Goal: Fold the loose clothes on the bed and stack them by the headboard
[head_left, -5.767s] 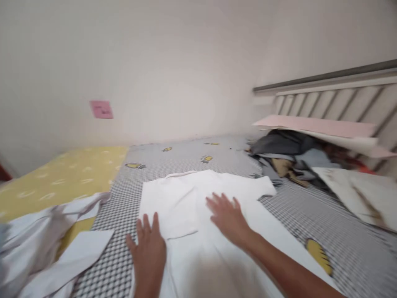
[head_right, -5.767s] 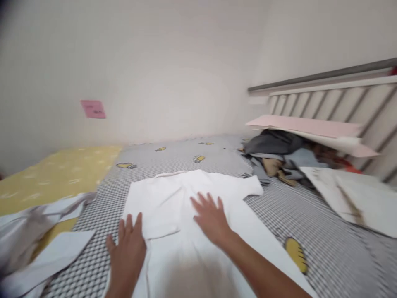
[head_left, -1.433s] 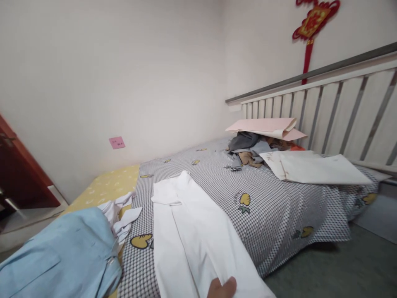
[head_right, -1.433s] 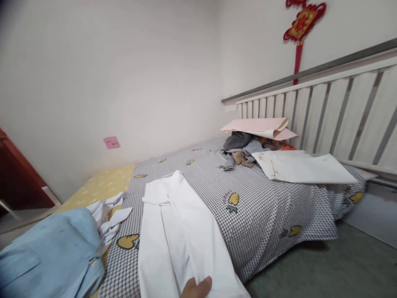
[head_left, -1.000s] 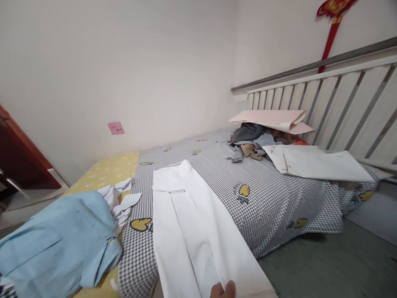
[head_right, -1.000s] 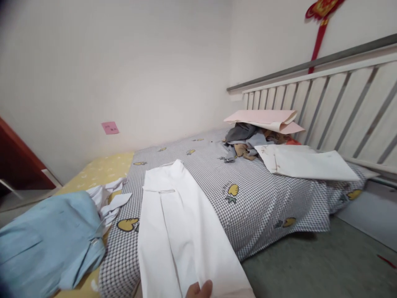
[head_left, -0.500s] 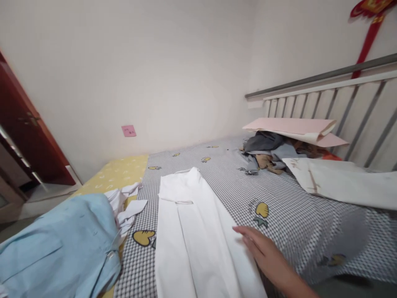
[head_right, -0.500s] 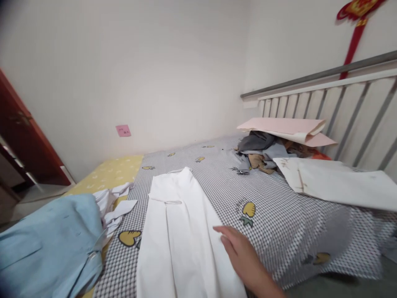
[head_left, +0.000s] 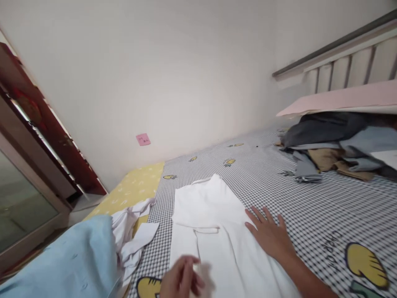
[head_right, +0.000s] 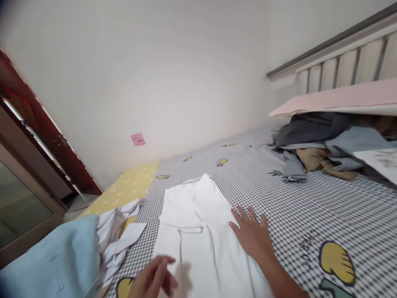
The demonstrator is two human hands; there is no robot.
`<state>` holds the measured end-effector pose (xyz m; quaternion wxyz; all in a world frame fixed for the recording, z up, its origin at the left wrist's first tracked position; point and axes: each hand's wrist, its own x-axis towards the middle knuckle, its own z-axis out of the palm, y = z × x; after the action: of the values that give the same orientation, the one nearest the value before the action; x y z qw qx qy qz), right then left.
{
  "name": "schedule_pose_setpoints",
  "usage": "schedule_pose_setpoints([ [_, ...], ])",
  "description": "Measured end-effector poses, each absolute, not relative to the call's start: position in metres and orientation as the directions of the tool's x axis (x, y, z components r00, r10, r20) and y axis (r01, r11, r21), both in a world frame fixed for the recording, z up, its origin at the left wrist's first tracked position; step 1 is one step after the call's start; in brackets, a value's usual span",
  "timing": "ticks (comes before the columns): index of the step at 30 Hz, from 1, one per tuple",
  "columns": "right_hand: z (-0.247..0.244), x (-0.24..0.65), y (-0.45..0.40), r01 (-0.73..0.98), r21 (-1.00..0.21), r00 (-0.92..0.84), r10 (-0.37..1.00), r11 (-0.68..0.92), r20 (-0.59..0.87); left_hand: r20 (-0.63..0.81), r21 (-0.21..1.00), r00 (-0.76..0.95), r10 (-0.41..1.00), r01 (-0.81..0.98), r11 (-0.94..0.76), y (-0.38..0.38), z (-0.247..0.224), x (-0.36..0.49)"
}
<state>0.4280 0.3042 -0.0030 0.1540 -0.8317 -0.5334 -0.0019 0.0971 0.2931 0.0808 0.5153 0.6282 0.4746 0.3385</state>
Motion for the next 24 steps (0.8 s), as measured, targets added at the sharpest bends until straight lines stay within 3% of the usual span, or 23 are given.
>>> schedule_pose_setpoints([
  [2, -0.007, 0.429, 0.305, 0.889, -0.271, 0.429, 0.878, -0.37, 0.211, 0.038, 0.946, 0.288, 0.957, 0.298, -0.128, 0.344, 0.107, 0.124],
  [5, -0.006, 0.433, 0.304, 0.86, -0.392, 0.455, 0.837, -0.326, 0.303, -0.103, 0.982, 0.215, 0.971, 0.177, 0.065, 0.414, 0.139, 0.182],
  [7, -0.003, 0.437, 0.303, 0.804, -0.525, 0.509, 0.778, -0.279, 0.368, -0.101, 0.986, 0.204, 0.974, 0.152, 0.07, 0.454, 0.15, 0.222],
  [12, 0.005, 0.442, 0.299, 0.637, -0.76, 0.637, 0.643, -0.13, 0.424, -0.148, 0.951, 0.269, 0.952, 0.303, 0.062, 0.526, 0.138, 0.293],
  [17, 0.019, 0.437, 0.295, 0.532, -0.842, 0.656, 0.671, -0.085, 0.346, -0.219, 0.876, 0.301, 0.928, 0.48, 0.051, 0.561, 0.117, 0.323],
  [24, 0.022, 0.435, 0.292, 0.492, -0.867, 0.654, 0.691, -0.076, 0.31, -0.066, 0.876, 0.506, 0.86, 0.442, -0.193, 0.549, 0.11, 0.336],
])
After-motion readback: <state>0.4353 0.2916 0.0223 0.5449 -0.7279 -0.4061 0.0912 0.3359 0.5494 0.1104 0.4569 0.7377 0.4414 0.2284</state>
